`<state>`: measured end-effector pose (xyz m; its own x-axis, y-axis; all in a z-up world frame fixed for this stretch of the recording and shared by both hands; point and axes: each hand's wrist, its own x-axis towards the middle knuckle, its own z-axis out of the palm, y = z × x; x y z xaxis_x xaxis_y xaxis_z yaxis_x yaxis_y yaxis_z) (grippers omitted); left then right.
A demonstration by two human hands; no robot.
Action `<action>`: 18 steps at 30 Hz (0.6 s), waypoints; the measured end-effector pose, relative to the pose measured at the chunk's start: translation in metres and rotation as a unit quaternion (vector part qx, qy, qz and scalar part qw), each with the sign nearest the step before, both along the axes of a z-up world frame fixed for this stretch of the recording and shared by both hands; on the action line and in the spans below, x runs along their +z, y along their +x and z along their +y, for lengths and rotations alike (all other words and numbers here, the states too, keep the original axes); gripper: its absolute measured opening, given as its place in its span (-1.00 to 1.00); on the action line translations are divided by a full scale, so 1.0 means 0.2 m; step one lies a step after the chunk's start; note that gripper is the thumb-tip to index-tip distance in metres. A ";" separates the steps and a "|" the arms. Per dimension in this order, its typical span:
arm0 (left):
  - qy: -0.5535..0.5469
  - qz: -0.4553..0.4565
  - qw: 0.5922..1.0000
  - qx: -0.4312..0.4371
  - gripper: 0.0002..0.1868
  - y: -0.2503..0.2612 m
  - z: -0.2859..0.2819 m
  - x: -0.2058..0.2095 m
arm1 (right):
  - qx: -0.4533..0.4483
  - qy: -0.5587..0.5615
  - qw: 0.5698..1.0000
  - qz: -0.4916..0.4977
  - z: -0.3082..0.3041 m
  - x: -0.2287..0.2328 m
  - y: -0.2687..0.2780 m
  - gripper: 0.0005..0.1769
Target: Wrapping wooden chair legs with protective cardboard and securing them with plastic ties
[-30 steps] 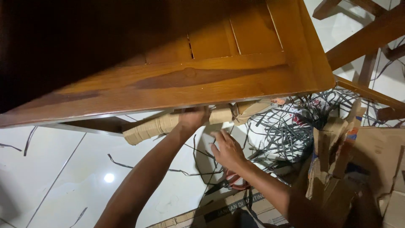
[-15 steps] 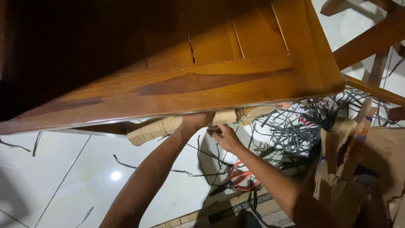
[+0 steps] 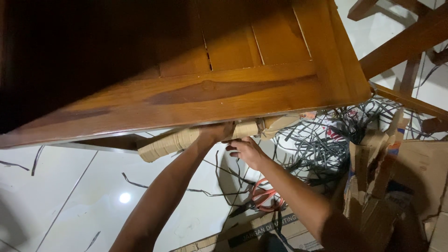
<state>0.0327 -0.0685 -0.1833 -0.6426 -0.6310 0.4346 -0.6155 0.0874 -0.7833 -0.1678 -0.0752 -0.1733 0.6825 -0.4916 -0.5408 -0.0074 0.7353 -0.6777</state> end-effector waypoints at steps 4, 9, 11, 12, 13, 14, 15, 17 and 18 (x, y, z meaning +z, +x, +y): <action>0.466 0.412 0.771 0.140 -0.70 -0.02 0.01 0.07 | 0.051 -0.095 0.993 0.040 0.07 0.18 -0.01 -0.67; 0.168 0.288 0.943 0.017 -0.85 0.02 -0.04 -0.25 | 0.097 -0.217 0.958 0.159 0.14 0.29 -0.06 -0.70; 0.408 0.412 0.802 0.143 -0.72 0.01 -0.03 -0.26 | 0.030 -0.215 0.965 0.145 0.18 0.41 -0.05 -0.59; 0.408 0.413 0.802 0.143 -0.72 0.02 -0.02 -0.20 | 0.030 -0.215 0.965 0.146 0.18 0.40 -0.03 -0.59; 0.302 0.269 0.905 0.129 -0.67 0.02 0.00 -0.15 | -0.021 -0.156 0.980 0.119 0.18 0.38 -0.01 -0.53; 0.182 0.113 0.971 0.110 -0.60 0.04 0.01 -0.09 | -0.073 -0.095 0.989 0.090 0.18 0.36 0.01 -0.45; 0.182 0.112 0.971 0.110 -0.60 0.10 0.12 -0.05 | -0.073 -0.096 0.989 0.090 0.16 0.28 0.01 -0.45; 0.181 0.125 0.969 0.110 -0.60 0.03 0.04 0.11 | -0.080 -0.053 0.994 0.060 0.13 0.12 0.03 -0.37; 0.182 0.132 0.968 0.111 -0.60 0.05 0.06 0.15 | -0.080 -0.052 0.994 0.059 0.09 -0.03 0.03 -0.37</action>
